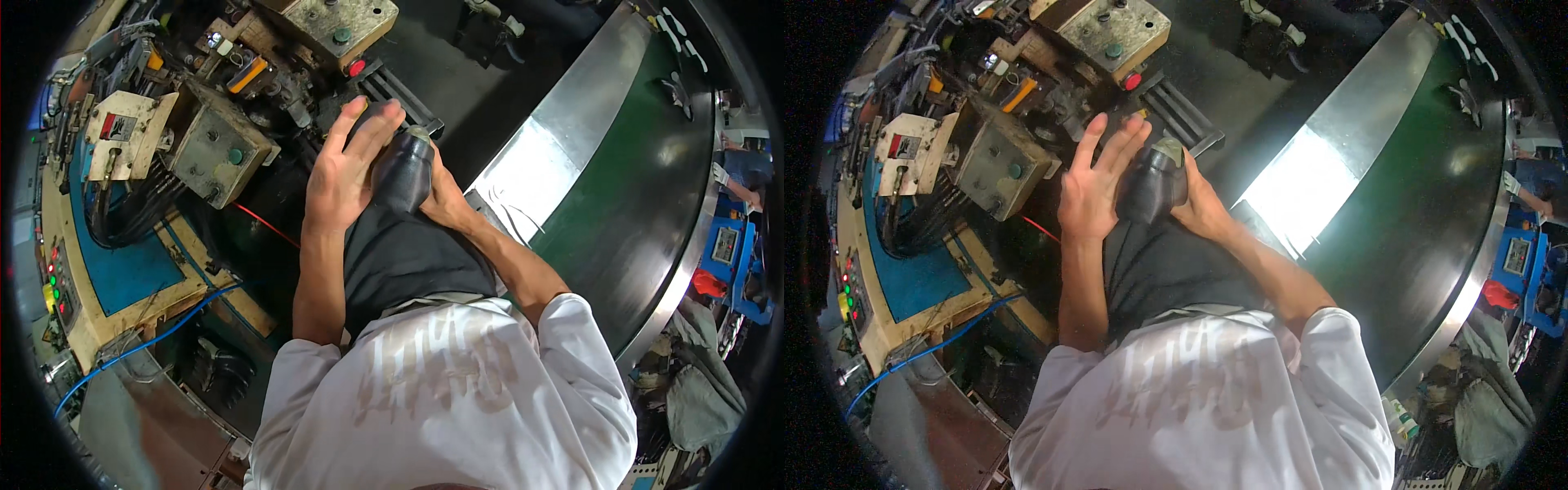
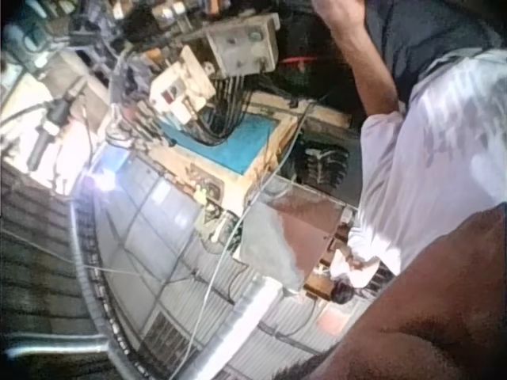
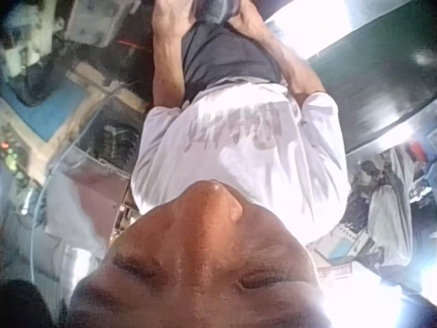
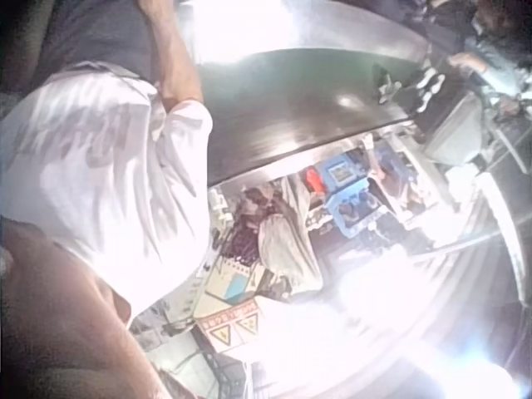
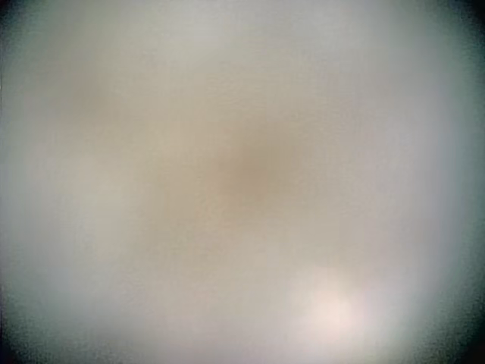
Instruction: The person repeatedly picks up black slipper uppers and white insoles from a conveyor belt. They place the insole into the slipper upper and press the assembly into a machine mold to bond the parts. The finished slipper is then placed back onto the conveyor belt. The process is repeated for multiple units.
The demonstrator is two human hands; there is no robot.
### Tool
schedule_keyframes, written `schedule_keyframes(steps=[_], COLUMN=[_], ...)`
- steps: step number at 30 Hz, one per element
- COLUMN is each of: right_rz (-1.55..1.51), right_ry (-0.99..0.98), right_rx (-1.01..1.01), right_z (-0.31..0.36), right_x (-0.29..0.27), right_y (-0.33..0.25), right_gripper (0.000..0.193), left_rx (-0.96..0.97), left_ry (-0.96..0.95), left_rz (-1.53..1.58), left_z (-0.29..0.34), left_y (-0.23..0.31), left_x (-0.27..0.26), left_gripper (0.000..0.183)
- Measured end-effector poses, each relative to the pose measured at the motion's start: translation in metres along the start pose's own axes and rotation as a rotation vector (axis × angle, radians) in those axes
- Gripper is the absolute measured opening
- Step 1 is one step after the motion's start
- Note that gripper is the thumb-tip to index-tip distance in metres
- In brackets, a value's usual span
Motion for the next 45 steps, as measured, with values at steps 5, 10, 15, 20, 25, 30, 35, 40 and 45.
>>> schedule_keyframes(steps=[5,10,15,20,25,30,35,40,45], right_rz=[-0.029,-0.178,0.821,0.883,0.935,0.92,0.777,0.674,0.662], right_ry=[-0.187,-0.163,-0.066,-0.153,-0.156,-0.188,-0.174,-0.038,0.0], right_rx=[0.176,0.495,0.155,0.061,0.062,0.104,0.155,0.245,0.004], right_z=[0.002,0.025,0.063,0.052,0.055,0.045,0.038,0.023,-0.04], right_x=[-0.021,-0.036,-0.01,0.001,0.004,0.006,-0.007,-0.029,-0.031], right_y=[-0.022,-0.06,-0.058,-0.069,-0.072,-0.073,-0.063,-0.071,-0.136], right_gripper=[0.107,0.105,0.096,0.081,0.073,0.07,0.068,0.059,0.06], left_rx=[0.058,-0.125,-0.577,-0.241,-0.381,-0.224,-0.545,-0.348,-0.098], left_ry=[-0.128,0.408,0.726,0.569,0.481,0.476,0.552,0.656,1.005], left_rz=[-0.308,-0.559,-0.448,-1.087,-1.439,-1.465,-1.047,-0.557,-0.965], left_z=[-0.014,-0.028,0.008,0.006,-0.007,-0.004,0.008,0.055,0.152], left_y=[0.015,-0.013,-0.074,-0.037,-0.036,-0.032,-0.039,-0.017,0.081], left_x=[0.021,-0.053,-0.101,-0.149,-0.159,-0.17,-0.19,-0.158,-0.193], left_gripper=[0.088,0.056,0.069,0.042,0.032,0.032,0.04,0.059,0.028])
Point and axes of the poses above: each hand's wrist, its own z-axis away from the middle knuckle, its own x-axis out of the palm, y = z × x, the point moved 7 cm from there along -z, towards the middle knuckle, and after that the axes turned 8 degrees about -y, right-handed, at the moved point
